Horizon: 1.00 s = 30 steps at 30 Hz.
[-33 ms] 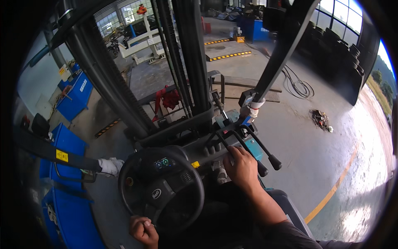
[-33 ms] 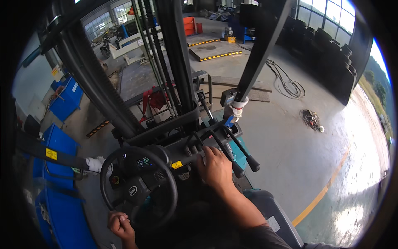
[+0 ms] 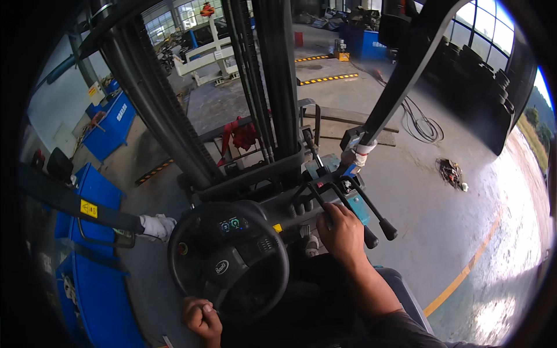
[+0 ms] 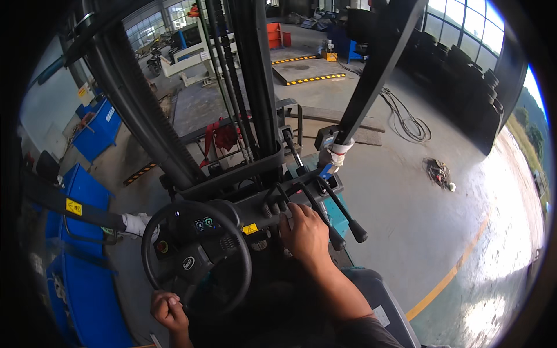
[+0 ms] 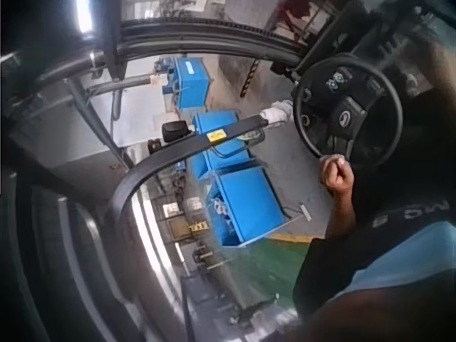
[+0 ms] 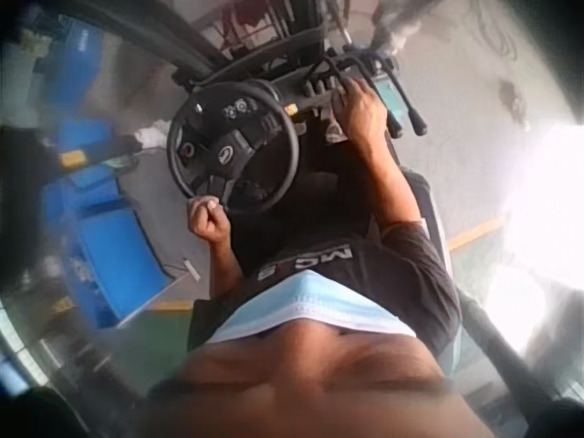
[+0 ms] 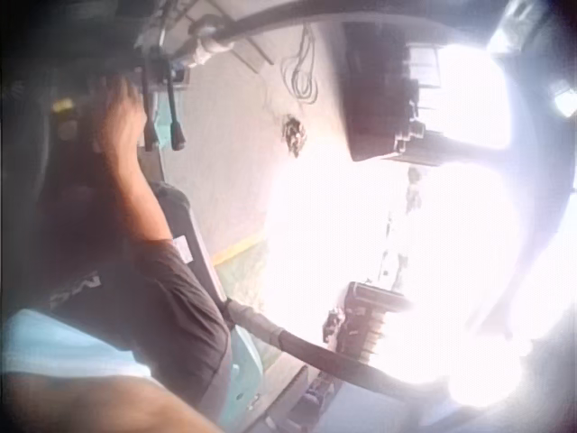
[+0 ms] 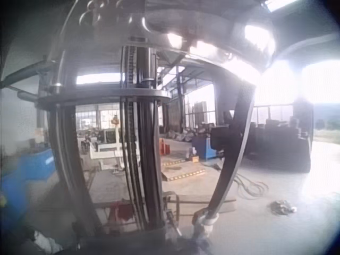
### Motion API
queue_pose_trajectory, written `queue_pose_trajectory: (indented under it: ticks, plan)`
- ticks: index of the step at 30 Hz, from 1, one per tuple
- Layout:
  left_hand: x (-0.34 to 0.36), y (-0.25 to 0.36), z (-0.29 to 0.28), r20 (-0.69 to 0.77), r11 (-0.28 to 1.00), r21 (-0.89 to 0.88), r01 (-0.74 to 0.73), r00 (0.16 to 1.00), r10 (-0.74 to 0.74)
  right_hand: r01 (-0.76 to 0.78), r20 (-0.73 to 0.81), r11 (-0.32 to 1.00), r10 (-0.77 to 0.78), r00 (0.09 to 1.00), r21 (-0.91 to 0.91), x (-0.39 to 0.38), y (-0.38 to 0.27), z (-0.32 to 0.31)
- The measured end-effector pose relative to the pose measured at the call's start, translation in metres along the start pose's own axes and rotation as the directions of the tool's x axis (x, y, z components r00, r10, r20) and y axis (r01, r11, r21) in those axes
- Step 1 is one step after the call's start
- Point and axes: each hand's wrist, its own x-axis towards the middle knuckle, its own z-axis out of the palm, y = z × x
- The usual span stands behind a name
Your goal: The person sits in a forklift and operates the steering wheel and control levers. They maneuver the forklift within a warehouse, then drive it out of the building into an outdoor area.
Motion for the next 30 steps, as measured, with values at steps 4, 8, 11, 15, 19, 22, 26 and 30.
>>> queue_pose_trajectory:
  ticks: [4, 8, 11, 15, 19, 22, 26, 30]
  plan:
    - [0.013, 0.005, -0.002, -0.023, 0.998, -0.042, 0.057, 0.998, -0.058, 0.084, -0.079, 0.995, -0.08, 0.994, 0.048, 0.008, -0.003, 0.003]
    - [0.024, 0.007, -0.005, -0.054, 0.995, -0.059, 0.082, 0.995, -0.085, 0.107, -0.006, 0.991, -0.107, 0.994, 0.086, -0.013, -0.004, -0.012]
    - [0.03, 0.004, -0.006, -0.077, 0.997, -0.072, 0.024, 0.997, -0.029, 0.275, -0.039, 0.958, -0.272, 0.961, 0.077, -0.045, 0.001, -0.046]
    - [0.03, 0.003, -0.008, -0.09, 0.997, -0.059, 0.052, 0.994, -0.057, 0.282, -0.32, 0.955, -0.298, 0.899, -0.095, -0.039, 0.031, -0.066]
    - [0.027, 0.002, -0.009, -0.103, 0.996, -0.072, 0.053, 0.993, -0.06, 0.348, -0.302, 0.933, -0.306, 0.903, 0.094, 0.009, 0.052, -0.043]
    - [0.026, 0.001, -0.009, -0.111, 0.995, -0.087, 0.052, 0.992, -0.062, 0.323, -0.3, 0.943, -0.286, 0.91, 0.08, 0.031, 0.046, -0.038]
    - [0.028, 0.002, -0.01, -0.116, 0.993, -0.104, 0.052, 0.991, -0.064, 0.344, -0.342, 0.934, -0.295, 0.892, 0.093, 0.041, 0.031, -0.041]
    - [0.028, 0.001, -0.013, -0.102, 0.991, -0.119, 0.053, 0.993, -0.066, 0.342, -0.375, 0.933, -0.28, 0.884, 0.111, 0.041, 0.031, -0.039]
